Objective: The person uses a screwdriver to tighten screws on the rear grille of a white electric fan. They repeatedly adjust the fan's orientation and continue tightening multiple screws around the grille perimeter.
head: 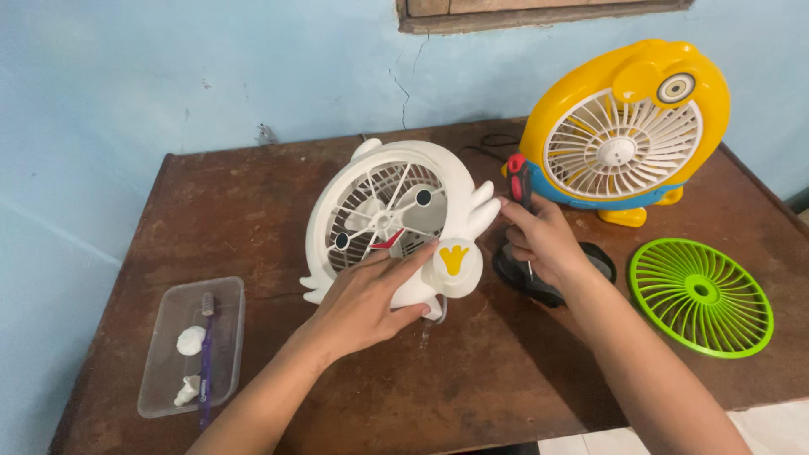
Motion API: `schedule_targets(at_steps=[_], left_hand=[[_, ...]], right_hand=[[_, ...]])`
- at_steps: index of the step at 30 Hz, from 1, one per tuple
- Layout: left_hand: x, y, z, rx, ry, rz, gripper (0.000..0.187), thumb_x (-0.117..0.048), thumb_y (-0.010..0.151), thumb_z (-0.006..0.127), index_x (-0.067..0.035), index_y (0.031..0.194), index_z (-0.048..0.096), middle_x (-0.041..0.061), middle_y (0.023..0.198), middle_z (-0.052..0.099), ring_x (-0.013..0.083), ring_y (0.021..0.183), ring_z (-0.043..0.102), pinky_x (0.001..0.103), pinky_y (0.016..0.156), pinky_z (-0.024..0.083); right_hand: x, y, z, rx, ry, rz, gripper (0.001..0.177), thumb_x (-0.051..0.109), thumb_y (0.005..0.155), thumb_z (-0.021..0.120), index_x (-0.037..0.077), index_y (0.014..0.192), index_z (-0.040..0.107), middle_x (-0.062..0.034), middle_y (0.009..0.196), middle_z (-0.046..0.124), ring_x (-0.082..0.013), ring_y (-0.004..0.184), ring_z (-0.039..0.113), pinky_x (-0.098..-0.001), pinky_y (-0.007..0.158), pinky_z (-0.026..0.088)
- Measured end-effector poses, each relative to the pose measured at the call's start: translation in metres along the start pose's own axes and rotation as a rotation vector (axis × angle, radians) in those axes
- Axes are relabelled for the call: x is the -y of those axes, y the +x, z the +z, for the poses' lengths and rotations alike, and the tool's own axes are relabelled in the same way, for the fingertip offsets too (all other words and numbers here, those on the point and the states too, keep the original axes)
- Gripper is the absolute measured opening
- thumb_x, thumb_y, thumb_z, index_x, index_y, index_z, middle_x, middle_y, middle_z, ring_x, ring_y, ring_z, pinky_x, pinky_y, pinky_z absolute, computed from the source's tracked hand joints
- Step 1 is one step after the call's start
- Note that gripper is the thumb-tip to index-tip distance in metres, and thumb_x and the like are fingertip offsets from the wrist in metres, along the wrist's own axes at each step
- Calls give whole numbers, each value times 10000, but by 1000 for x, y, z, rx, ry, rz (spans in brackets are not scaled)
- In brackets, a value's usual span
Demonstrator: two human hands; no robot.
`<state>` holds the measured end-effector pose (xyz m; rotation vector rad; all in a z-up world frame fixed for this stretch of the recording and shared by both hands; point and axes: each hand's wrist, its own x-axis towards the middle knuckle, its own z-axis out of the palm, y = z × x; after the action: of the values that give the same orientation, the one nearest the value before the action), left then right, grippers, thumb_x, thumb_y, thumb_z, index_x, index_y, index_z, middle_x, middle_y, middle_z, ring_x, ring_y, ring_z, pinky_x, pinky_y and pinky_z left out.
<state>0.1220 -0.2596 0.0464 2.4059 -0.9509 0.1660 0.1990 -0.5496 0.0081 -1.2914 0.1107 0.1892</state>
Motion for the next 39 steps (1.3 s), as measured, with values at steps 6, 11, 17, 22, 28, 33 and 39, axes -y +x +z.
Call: schedule_targets(at_steps=[6, 11, 17, 22, 28, 33, 39], left_hand=[[2, 11, 18, -249, -226, -80, 881, -250, 808, 842, -111, 1560, 406, 268, 1245, 682, 395, 1146, 659, 445, 963, 521], [6, 20, 36, -446, -605, -206, 872, -147, 836, 833, -73, 1573, 372, 206, 1253, 722, 242, 1165, 724, 355, 949, 589], [23, 12, 54, -698, -951, -114, 864, -109, 929, 765, -15, 1591, 218, 210, 1267, 703, 234, 1191, 696, 353, 998, 573], [31, -10, 65, -950, -1003, -48, 842, -130, 1005, 687, -39, 1597, 95, 213, 1485, 537, 226, 1374, 533, 376, 1137, 453], [36, -48, 55, -1033, -1098, -212, 817, -200, 1041, 597, -84, 1645, 60, 243, 1459, 525, 258, 1340, 532, 434, 1106, 454], [36, -79, 54, -1034, -1324, -195, 801, -248, 1052, 560, -150, 1645, 30, 136, 1602, 376, 247, 1466, 411, 489, 1212, 360], [47, -94, 63, -1028, -1685, -313, 629, -297, 1058, 512, -173, 1595, 209, 96, 1587, 385, 296, 1444, 404, 565, 1172, 333]], right_hand=[[-6, 6, 17, 59, 17, -23, 259, 297, 993, 704, 106, 1124, 587, 84, 704, 403, -20, 486, 311, -220, 417, 235], [13, 6, 29, 99, -339, -289, 512, 248, 842, 785, 93, 1303, 626, 52, 791, 588, -45, 546, 451, -231, 439, 340], [20, 16, 49, 94, -409, -295, 544, 237, 807, 815, 78, 1287, 614, 51, 857, 647, -37, 667, 561, -225, 506, 426], [18, 20, 75, 160, -386, -189, 515, 276, 821, 796, 77, 1266, 631, 16, 776, 586, -75, 571, 495, -254, 441, 385], [5, 13, 106, 239, -523, -342, 452, 240, 845, 793, 53, 1231, 648, 23, 817, 595, -55, 603, 484, -233, 482, 379], [-12, 14, 136, 338, -548, -567, 492, 216, 878, 821, 11, 1291, 648, -14, 1009, 611, -73, 884, 536, -224, 756, 458], [-22, 1, 148, 387, -597, -607, 481, 209, 872, 794, 11, 1282, 639, -62, 1310, 640, -134, 1094, 596, -281, 896, 500]])
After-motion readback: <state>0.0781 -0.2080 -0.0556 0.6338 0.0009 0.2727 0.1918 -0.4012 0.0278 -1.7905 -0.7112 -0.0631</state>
